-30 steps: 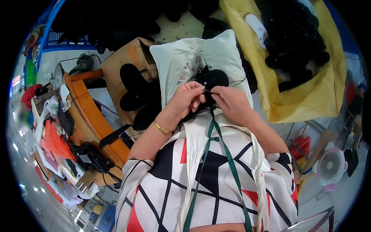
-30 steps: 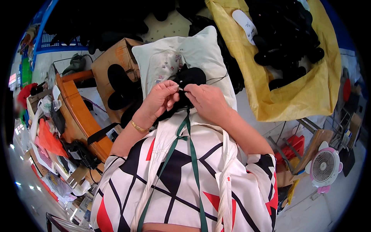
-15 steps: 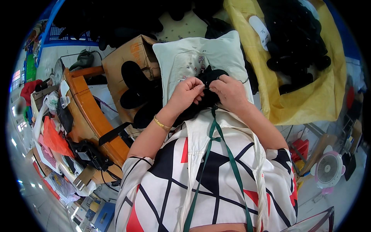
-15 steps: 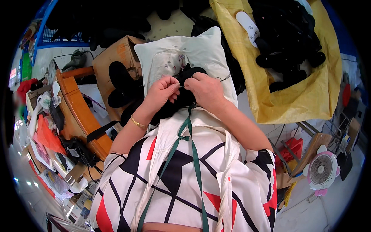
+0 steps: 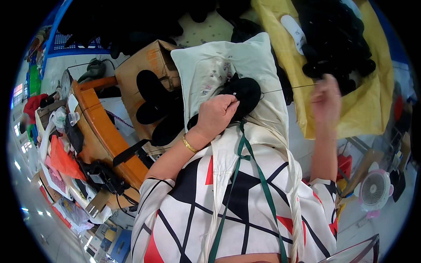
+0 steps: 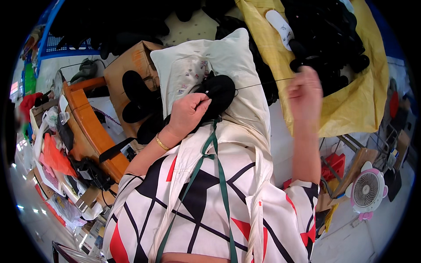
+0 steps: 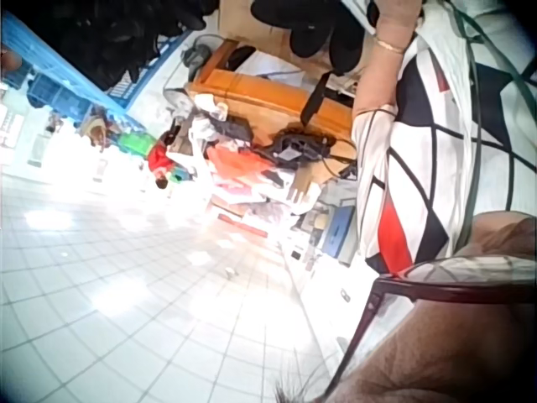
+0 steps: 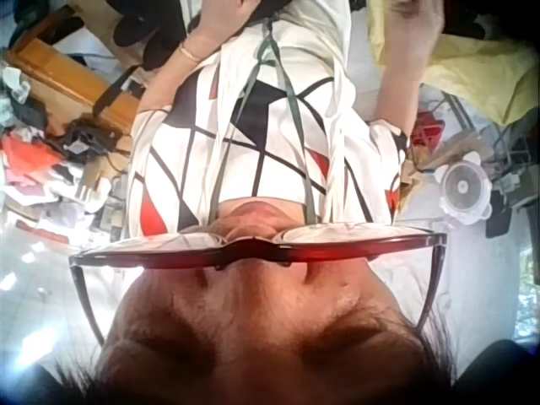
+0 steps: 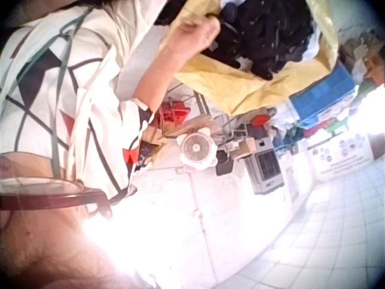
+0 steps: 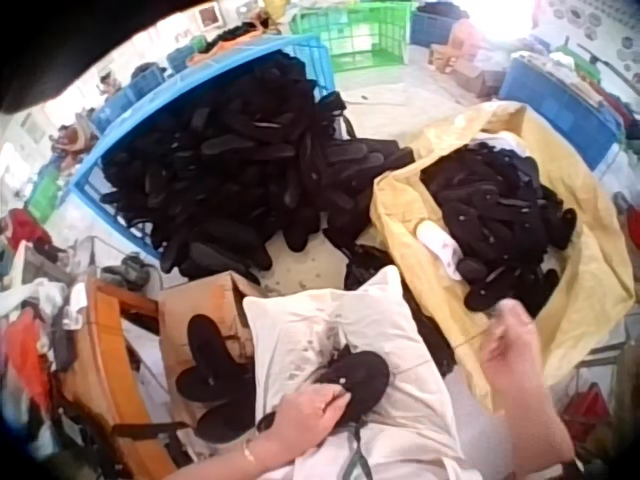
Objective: The person hand-sews a black shoe using a needle and thread. They repeatedly insert the needle into the shoe's upper and pull the thread through to secure the material. The person works on a single shoe throughout the clip, occasionally adjusting their grip and the thread tension.
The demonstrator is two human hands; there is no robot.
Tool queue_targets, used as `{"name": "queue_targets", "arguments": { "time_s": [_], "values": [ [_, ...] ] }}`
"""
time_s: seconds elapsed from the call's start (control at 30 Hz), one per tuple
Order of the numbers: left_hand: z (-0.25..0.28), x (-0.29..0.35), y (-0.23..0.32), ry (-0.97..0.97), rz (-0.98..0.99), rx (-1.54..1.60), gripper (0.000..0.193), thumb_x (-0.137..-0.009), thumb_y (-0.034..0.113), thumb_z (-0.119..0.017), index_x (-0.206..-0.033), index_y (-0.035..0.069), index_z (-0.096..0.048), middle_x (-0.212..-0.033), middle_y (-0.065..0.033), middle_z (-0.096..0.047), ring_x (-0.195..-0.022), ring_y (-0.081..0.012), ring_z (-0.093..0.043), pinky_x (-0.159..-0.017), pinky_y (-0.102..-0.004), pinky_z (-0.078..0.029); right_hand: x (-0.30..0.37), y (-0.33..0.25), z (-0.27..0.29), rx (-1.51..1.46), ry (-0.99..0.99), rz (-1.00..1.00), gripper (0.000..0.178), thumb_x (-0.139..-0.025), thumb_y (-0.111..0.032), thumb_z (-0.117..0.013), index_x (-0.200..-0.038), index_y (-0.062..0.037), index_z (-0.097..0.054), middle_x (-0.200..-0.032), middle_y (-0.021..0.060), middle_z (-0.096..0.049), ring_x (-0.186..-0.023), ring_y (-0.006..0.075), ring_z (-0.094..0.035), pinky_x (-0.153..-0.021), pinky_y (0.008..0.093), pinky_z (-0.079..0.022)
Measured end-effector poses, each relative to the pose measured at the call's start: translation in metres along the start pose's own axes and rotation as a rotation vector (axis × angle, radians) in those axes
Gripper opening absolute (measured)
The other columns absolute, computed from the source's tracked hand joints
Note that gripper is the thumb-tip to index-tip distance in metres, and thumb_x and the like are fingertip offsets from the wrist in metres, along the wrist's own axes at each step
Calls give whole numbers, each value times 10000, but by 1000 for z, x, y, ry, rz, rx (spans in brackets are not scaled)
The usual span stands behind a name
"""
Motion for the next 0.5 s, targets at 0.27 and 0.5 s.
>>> {"name": "queue_targets", "arguments": {
  "time_s": [0.27,0.5],
  "values": [
    [-3,1,0,7,-449,-490,73,-827,97,-661,-876,60,-621,-639,-58,-521,-574,-233,-562,-496,-355,-446,-13,-137,209,-72,620,609,252,-1021,-102,-452,-797,5,-494,-721,70,-520,-689,173,-539,-1011,479,-521],
    [3,-10,-6,23,-598,-548,98,-813,94,-648,-909,89,-628,-614,-15,-489,-553,-193,-552,-467,-327,-441,-16,-131,156,176,719,746,153,-1009,-58,-498,-875,12,-519,-725,70,-554,-677,147,-557,-968,444,-556]
  ]
}}
Point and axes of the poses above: each hand's wrist, its own x-axis away from the middle knuckle, its own z-axis out of the back of the hand, y = z × x, the point moved 2 cm from there along -x, towards the middle knuckle
